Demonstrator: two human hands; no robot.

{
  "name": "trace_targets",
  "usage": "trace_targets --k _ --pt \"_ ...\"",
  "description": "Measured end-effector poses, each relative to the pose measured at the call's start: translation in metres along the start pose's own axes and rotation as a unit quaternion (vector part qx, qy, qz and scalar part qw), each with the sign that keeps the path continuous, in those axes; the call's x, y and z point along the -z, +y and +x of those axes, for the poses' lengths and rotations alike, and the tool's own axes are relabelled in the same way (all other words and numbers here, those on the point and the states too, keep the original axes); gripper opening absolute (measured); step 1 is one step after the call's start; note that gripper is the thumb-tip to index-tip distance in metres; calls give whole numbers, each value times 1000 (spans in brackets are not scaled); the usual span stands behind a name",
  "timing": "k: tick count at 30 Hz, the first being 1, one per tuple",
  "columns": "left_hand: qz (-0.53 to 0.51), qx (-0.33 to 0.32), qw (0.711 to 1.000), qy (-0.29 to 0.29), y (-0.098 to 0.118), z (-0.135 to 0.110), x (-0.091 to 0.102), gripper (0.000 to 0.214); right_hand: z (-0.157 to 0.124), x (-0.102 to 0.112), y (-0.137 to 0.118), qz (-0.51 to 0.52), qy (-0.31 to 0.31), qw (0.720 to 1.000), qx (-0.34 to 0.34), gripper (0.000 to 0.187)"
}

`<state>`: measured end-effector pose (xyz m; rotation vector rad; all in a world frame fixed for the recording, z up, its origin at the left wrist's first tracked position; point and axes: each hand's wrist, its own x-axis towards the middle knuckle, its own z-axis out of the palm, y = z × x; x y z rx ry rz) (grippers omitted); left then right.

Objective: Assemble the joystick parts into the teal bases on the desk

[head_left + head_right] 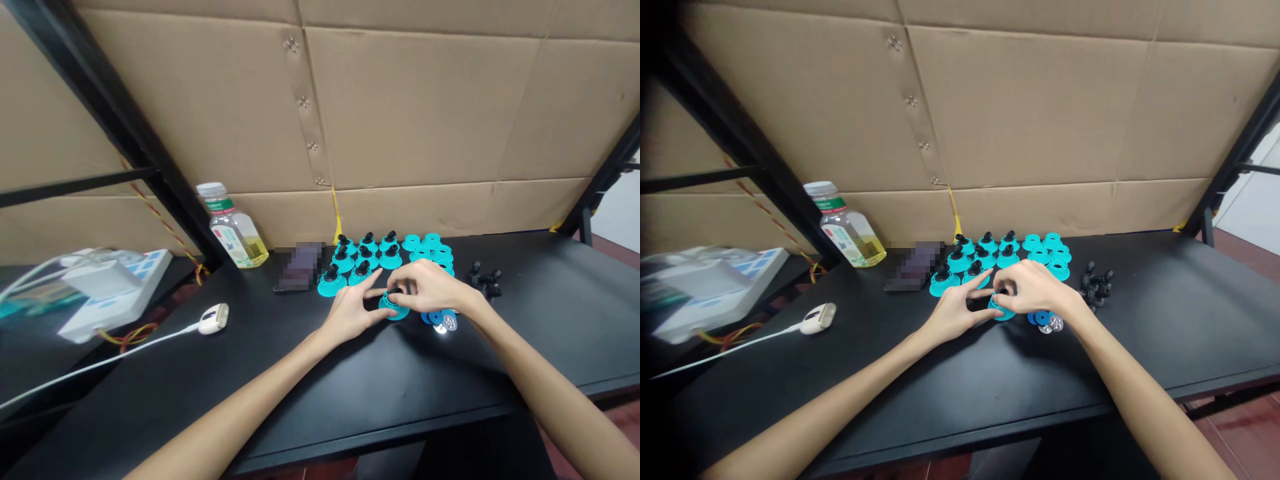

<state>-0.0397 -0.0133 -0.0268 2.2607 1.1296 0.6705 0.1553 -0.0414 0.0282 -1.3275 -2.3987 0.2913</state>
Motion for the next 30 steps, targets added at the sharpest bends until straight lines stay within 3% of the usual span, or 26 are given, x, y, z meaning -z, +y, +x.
trace_targets --k 6,13,17,21,25,30 --pt "7 -2 1000 3 0 0 0 90 5 -8 -1 27 -31 999 -13 16" --pt "32 -14 999 10 0 0 -2 87 12 -20 -12 -213 31 976 -35 47" --pt "4 -23 1000 3 0 0 -2 87 13 -25 -13 -249 8 966 -70 42" --pt "-33 -19 999 -9 -1 1 -2 91 14 -25 -13 -260 24 956 -135 52" --pt "-78 -21 996 -28 -3 1 -1 95 8 -15 -10 -211 24 973 -94 54" --pt "-124 -26 991 -49 -3 0 3 98 0 -6 -1 -24 30 999 -30 20"
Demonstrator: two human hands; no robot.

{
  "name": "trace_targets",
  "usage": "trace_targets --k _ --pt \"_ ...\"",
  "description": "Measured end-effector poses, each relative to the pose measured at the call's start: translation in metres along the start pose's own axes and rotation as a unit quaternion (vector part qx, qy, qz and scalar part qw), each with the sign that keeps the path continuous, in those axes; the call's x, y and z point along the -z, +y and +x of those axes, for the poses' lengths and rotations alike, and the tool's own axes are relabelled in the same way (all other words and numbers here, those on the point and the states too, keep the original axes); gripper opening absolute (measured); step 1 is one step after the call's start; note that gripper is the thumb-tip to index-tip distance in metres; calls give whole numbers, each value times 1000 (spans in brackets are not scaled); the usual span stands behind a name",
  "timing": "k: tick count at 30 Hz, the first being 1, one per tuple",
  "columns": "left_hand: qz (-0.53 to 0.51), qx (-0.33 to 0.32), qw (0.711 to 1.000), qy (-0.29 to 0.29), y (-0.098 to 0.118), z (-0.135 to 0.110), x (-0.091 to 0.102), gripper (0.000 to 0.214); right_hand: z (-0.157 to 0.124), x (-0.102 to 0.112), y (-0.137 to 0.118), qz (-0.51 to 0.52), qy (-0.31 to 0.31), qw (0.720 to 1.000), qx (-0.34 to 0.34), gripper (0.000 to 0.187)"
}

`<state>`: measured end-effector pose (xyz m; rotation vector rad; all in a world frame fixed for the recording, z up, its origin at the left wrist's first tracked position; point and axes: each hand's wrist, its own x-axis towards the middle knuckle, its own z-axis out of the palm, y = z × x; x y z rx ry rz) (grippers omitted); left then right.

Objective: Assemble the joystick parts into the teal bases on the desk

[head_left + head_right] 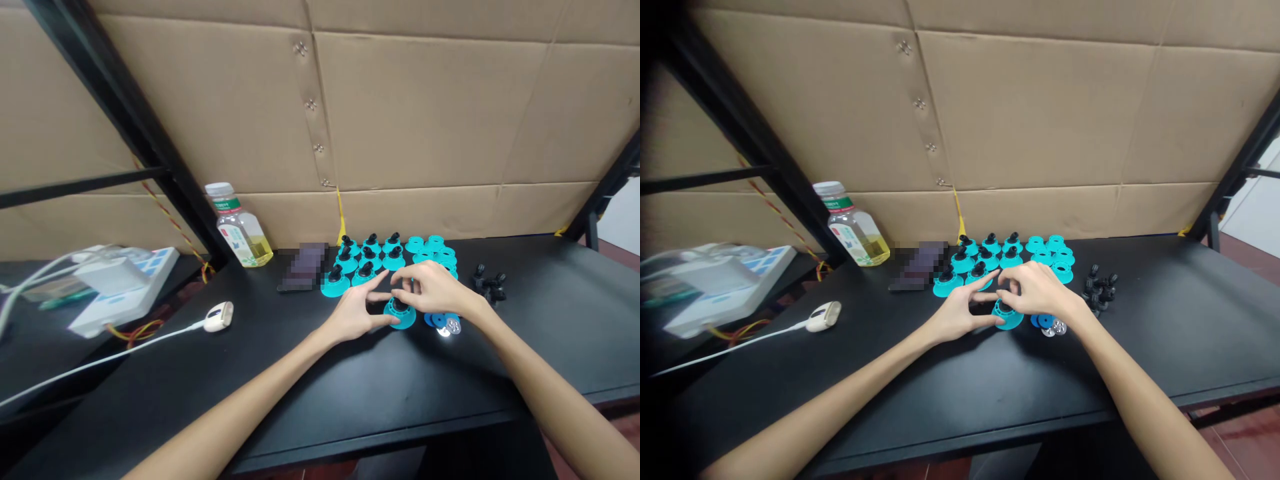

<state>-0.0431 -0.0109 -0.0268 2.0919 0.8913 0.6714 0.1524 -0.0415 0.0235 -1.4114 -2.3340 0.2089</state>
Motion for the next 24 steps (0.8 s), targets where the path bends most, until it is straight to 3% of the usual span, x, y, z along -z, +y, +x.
trace_targets --k 5,10,13,18,24 --pt "-13 7 1000 -12 1 1 2 100 1 0 6 113 -49 992 21 22" --pt "-17 2 1000 -16 2 1 2 97 0 3 12 200 -116 972 -28 25" --pt "-5 16 1000 -1 3 1 1 94 0 1 12 149 -95 984 -32 25" --pt "76 36 994 65 2 0 -3 85 3 -9 4 -51 -3 999 -6 35" --pt "61 -37 996 61 4 -1 -1 85 4 -12 4 -57 -3 998 -1 34"
